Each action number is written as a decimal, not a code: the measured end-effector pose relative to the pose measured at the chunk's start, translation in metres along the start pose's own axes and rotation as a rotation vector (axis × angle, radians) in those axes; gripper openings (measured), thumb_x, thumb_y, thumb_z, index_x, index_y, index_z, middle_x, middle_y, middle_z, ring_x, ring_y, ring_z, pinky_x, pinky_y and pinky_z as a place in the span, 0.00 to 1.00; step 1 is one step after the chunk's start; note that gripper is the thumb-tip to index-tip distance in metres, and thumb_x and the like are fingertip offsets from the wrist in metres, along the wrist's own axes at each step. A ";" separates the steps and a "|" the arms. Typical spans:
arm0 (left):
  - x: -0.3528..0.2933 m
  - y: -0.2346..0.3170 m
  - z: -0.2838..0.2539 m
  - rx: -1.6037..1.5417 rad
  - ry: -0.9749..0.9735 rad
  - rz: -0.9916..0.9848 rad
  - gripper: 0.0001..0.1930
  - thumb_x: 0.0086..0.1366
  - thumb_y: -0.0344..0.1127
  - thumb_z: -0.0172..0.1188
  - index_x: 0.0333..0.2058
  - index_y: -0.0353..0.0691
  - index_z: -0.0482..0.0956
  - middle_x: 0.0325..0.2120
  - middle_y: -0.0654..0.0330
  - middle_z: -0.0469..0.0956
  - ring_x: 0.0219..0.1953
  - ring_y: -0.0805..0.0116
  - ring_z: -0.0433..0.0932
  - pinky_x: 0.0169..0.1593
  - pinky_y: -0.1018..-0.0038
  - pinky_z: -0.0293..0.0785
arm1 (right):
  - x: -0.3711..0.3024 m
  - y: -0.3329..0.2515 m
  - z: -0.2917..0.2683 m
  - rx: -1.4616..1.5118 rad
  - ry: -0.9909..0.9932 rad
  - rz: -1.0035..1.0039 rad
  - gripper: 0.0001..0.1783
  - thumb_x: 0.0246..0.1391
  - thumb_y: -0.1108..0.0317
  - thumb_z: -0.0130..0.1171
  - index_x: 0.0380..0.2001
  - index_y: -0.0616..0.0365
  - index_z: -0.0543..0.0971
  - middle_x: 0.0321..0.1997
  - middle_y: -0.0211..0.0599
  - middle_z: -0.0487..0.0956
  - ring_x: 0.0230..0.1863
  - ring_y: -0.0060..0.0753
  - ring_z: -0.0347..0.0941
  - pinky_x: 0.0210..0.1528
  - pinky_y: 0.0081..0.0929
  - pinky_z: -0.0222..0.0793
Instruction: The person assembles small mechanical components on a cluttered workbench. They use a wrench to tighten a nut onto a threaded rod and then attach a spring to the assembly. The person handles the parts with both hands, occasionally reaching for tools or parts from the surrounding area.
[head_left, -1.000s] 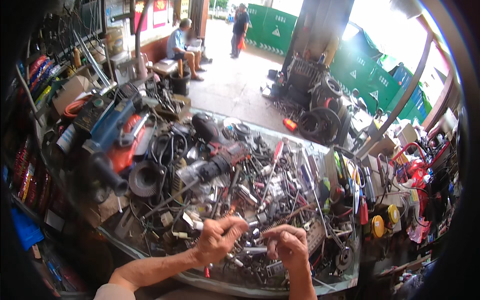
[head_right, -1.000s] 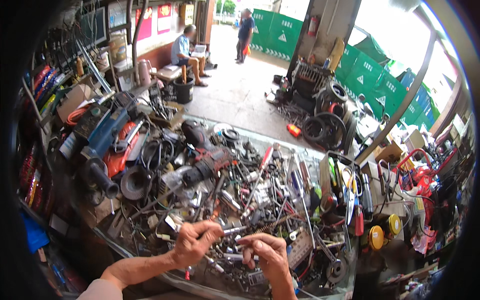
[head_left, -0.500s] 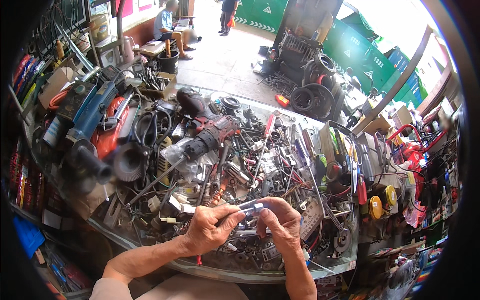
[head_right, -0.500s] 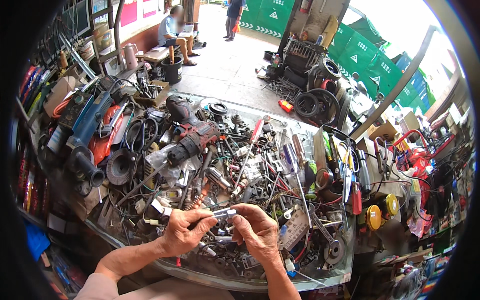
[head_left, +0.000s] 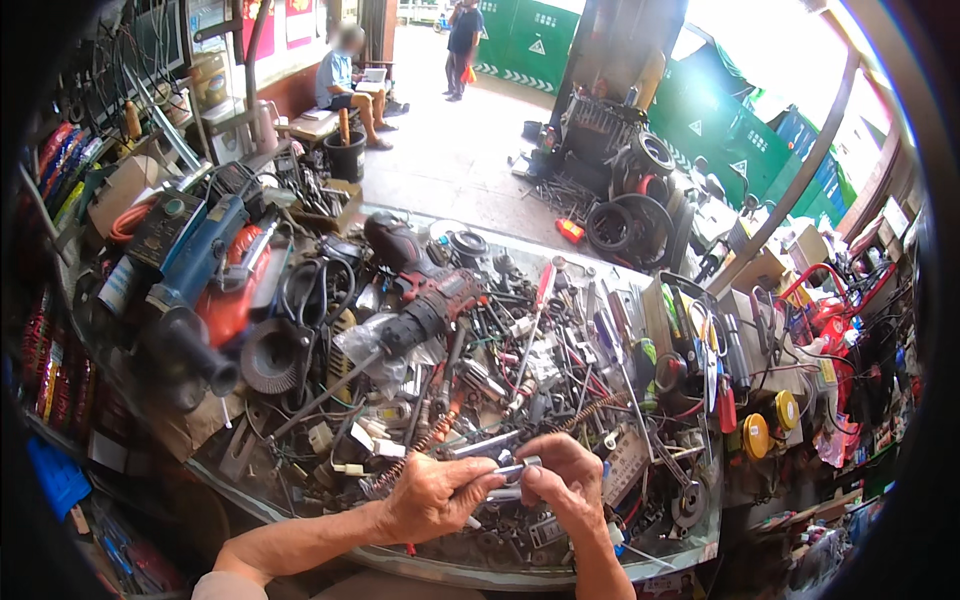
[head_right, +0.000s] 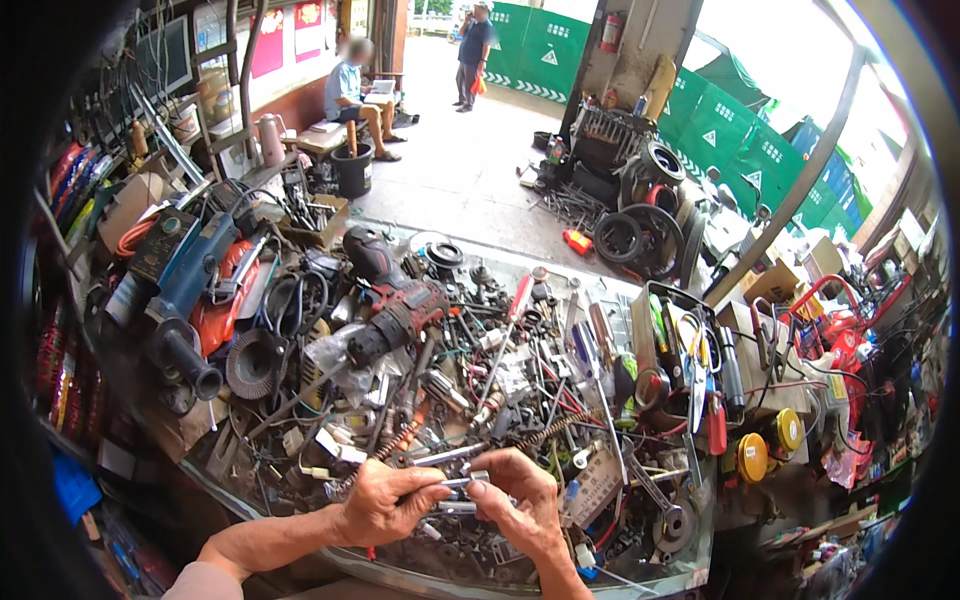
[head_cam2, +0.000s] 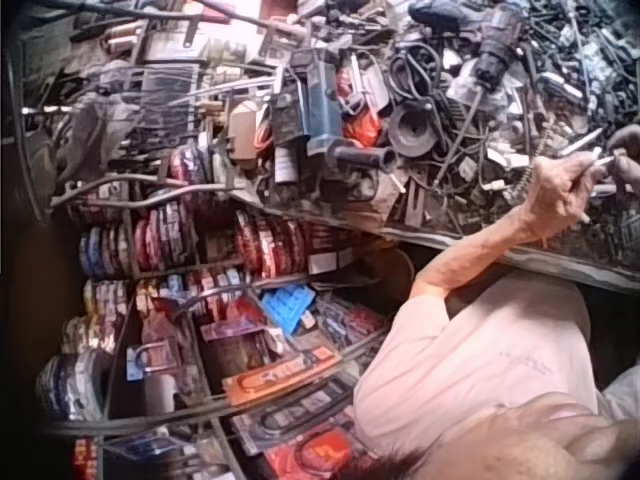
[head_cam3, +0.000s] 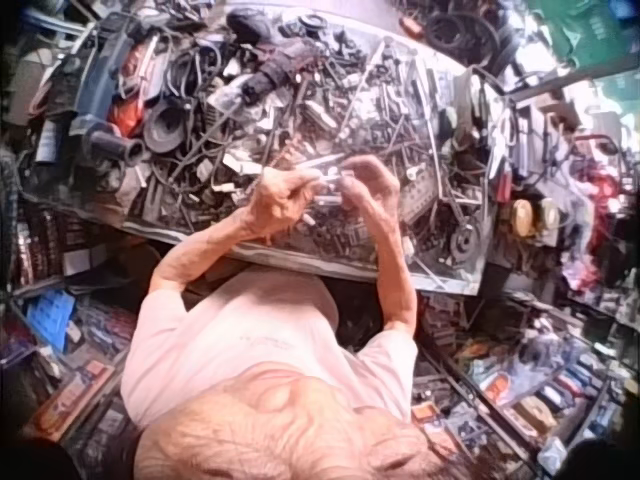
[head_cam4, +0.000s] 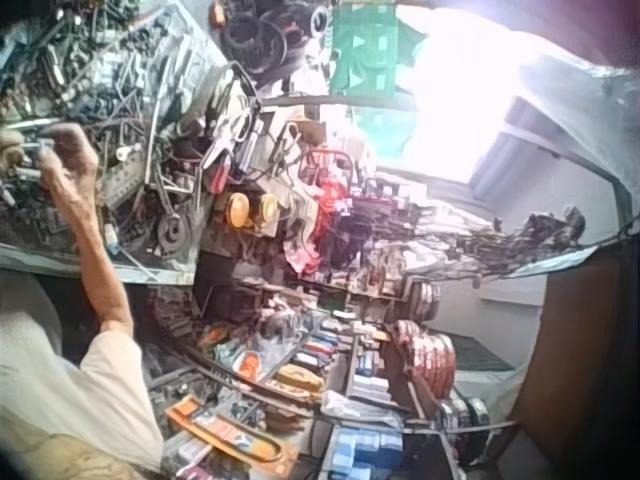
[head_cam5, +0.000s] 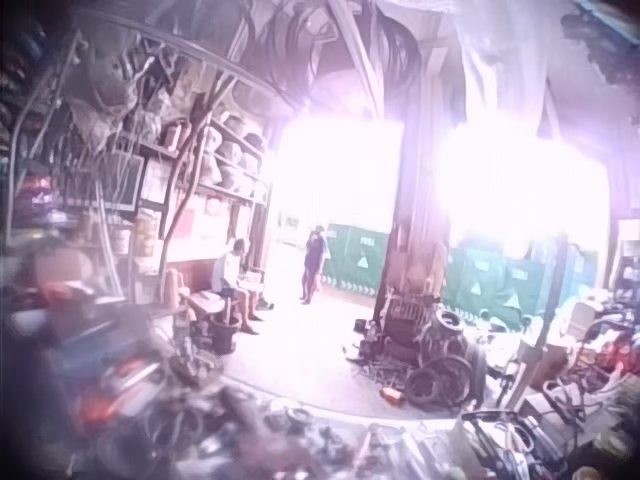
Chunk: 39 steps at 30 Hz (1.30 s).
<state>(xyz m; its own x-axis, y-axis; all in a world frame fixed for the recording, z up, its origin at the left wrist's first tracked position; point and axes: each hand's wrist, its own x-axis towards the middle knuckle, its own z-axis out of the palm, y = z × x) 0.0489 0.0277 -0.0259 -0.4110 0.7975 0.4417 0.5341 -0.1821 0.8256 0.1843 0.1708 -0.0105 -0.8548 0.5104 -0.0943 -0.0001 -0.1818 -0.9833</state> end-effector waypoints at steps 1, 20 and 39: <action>0.001 0.002 0.000 -0.018 0.002 -0.017 0.08 0.60 0.31 0.65 0.34 0.33 0.81 0.22 0.53 0.80 0.19 0.61 0.79 0.22 0.71 0.73 | -0.001 -0.001 0.001 0.012 0.003 0.011 0.12 0.57 0.68 0.62 0.39 0.65 0.76 0.26 0.29 0.77 0.23 0.14 0.70 0.23 0.14 0.65; -0.004 0.002 0.001 -0.017 0.003 -0.064 0.09 0.60 0.34 0.65 0.36 0.35 0.82 0.23 0.53 0.81 0.17 0.65 0.78 0.21 0.73 0.71 | -0.001 -0.005 0.008 -0.083 0.072 -0.010 0.15 0.61 0.62 0.58 0.31 0.66 0.77 0.20 0.30 0.76 0.18 0.17 0.69 0.19 0.16 0.64; -0.006 -0.002 0.004 -0.033 -0.012 -0.059 0.09 0.61 0.34 0.65 0.37 0.35 0.82 0.23 0.53 0.81 0.18 0.64 0.79 0.21 0.72 0.72 | -0.001 -0.001 0.001 -0.241 0.035 0.031 0.17 0.61 0.59 0.58 0.26 0.64 0.78 0.17 0.29 0.74 0.17 0.16 0.66 0.19 0.16 0.60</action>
<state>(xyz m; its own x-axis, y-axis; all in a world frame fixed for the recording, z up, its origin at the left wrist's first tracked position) 0.0532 0.0255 -0.0315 -0.4318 0.8142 0.3881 0.4843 -0.1537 0.8613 0.1845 0.1698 -0.0089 -0.8338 0.5376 -0.1258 0.1528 0.0058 -0.9882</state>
